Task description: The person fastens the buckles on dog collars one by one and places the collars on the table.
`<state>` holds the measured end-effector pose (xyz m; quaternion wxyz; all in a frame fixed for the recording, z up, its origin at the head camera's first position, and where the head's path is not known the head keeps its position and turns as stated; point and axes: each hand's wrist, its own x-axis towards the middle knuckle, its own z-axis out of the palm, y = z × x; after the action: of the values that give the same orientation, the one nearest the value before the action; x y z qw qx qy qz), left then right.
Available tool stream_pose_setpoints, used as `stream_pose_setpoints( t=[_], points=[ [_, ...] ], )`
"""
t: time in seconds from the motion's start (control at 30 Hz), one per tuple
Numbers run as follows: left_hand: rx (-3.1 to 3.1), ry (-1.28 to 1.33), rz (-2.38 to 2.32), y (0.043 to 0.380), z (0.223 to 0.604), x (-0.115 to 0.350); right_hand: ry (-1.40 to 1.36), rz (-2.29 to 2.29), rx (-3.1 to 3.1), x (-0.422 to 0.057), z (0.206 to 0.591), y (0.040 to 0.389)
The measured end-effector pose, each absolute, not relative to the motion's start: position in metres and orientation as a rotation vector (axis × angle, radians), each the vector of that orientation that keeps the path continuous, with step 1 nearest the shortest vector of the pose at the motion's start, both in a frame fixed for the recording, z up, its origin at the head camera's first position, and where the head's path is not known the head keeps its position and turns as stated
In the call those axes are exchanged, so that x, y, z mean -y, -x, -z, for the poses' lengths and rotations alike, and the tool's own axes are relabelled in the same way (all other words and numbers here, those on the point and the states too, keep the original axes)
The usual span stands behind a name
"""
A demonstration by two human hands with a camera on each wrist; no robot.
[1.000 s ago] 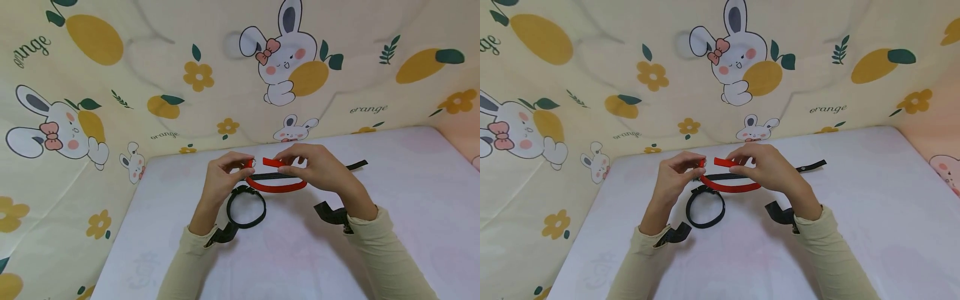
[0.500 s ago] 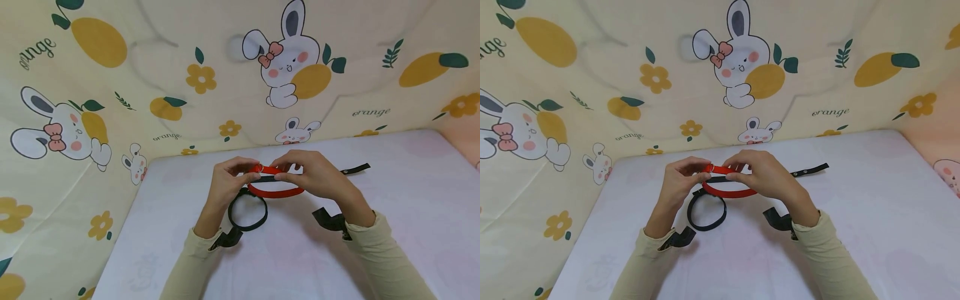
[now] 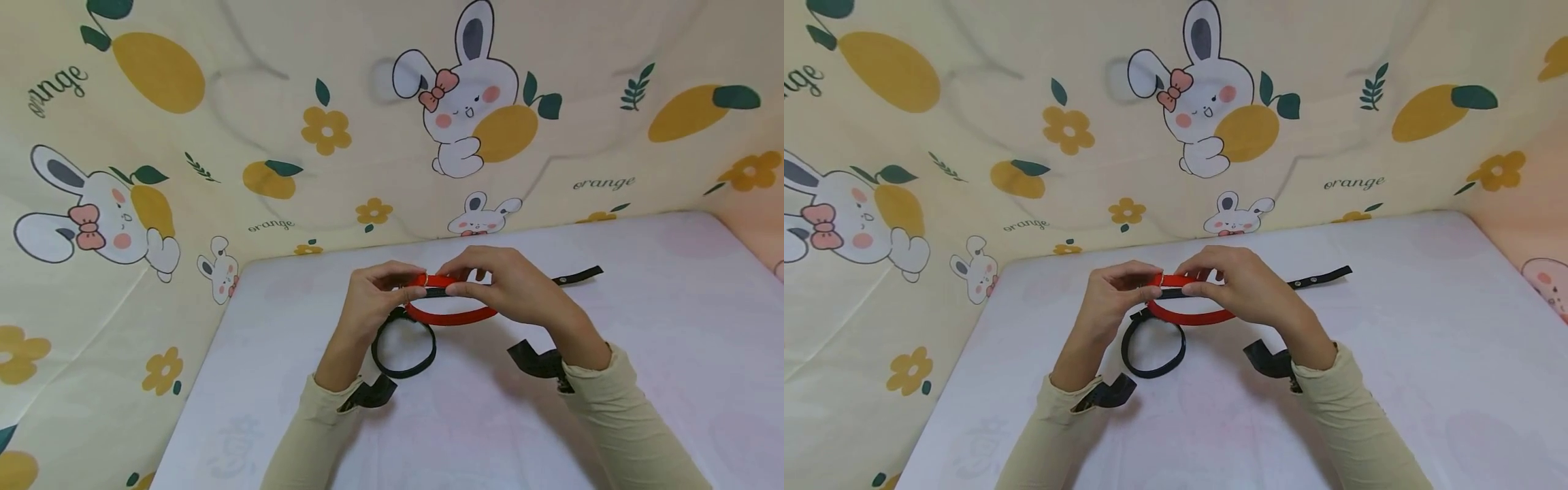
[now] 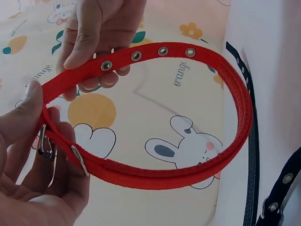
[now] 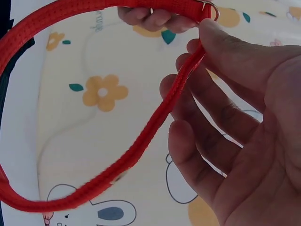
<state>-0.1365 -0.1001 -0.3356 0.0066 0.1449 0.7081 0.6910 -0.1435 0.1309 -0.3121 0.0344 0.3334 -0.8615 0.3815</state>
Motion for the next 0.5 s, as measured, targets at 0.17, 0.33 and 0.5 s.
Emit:
stream_pose_setpoints(
  t=[0.17, 0.33, 0.5],
  points=[
    [-2.171, -0.46, -2.152, 0.135, 0.334, 0.098, -1.04, -1.185, 2.65, -0.128, 0.31, 0.143],
    [-2.213, -0.444, -2.213, 0.136, 0.332, 0.101, -1.003, -1.144, 2.74, -0.135, 0.307, 0.146],
    [-2.217, -0.359, -2.261, 0.136, 0.33, 0.105, -0.972, -1.089, 2.811, -0.149, 0.309, 0.149]
  ],
)
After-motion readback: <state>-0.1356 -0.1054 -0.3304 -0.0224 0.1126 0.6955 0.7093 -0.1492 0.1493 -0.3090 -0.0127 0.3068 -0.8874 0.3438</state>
